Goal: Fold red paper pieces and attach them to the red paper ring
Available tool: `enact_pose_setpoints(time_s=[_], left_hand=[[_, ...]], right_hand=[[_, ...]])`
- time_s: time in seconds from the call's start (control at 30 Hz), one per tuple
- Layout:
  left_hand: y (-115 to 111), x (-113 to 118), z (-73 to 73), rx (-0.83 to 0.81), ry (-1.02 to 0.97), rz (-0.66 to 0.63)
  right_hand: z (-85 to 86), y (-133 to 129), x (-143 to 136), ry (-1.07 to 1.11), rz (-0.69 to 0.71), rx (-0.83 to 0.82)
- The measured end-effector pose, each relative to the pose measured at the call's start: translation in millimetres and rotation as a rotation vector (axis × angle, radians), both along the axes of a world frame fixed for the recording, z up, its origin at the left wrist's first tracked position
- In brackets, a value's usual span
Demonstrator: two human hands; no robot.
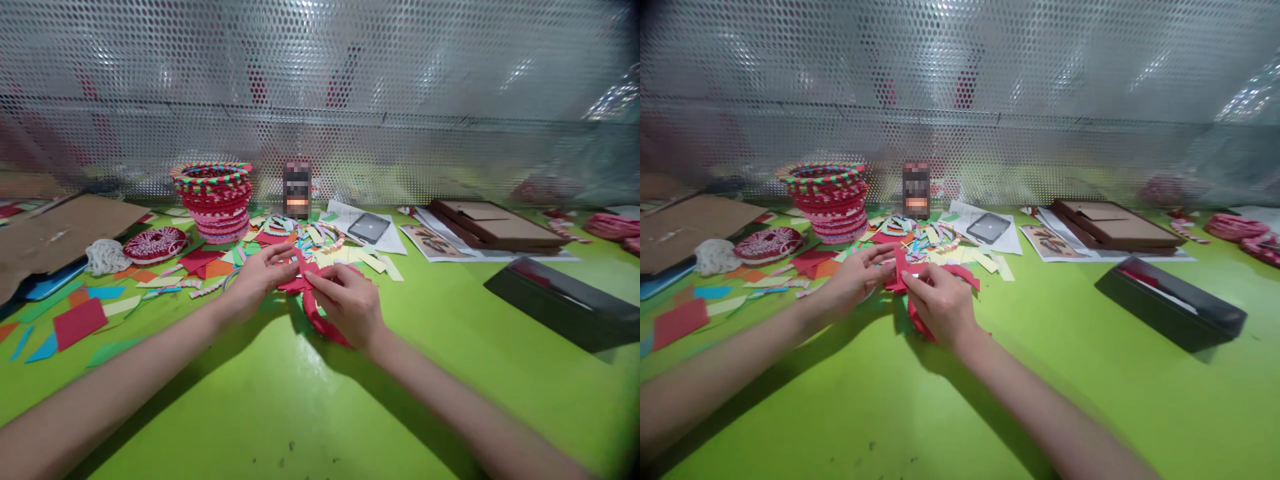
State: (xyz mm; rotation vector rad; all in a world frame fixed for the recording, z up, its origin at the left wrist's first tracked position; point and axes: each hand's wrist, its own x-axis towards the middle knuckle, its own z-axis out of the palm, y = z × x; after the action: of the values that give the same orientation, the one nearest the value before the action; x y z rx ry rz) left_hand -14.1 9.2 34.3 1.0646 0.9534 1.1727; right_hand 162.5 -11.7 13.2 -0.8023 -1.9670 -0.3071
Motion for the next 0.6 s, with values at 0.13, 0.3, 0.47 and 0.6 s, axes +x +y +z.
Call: enact_pose_setpoints(time_s=[0.13, 0.3, 0.47, 0.6], left_hand=[[-0.1, 0.6, 0.4, -0.117, -0.078, -0.059], [-3.8, 1.7, 4.6, -0.15, -0.001, -0.062], [-2.9, -0.5, 3.1, -0.124, 0.087, -0.127], [0.5, -2.8, -1.7, -0.066, 0.147, -0.137]], right_hand=[[-2.1, 1.4, 3.3, -0.15, -0.091, 0.138], [-8.7, 6.3, 7.0, -0.136, 0.114, -0.063], [-6.9, 10.1, 7.6, 0.067, 0.361, -0.517], [1.6, 8.1, 4.7, 0.216, 0.399, -0.787]])
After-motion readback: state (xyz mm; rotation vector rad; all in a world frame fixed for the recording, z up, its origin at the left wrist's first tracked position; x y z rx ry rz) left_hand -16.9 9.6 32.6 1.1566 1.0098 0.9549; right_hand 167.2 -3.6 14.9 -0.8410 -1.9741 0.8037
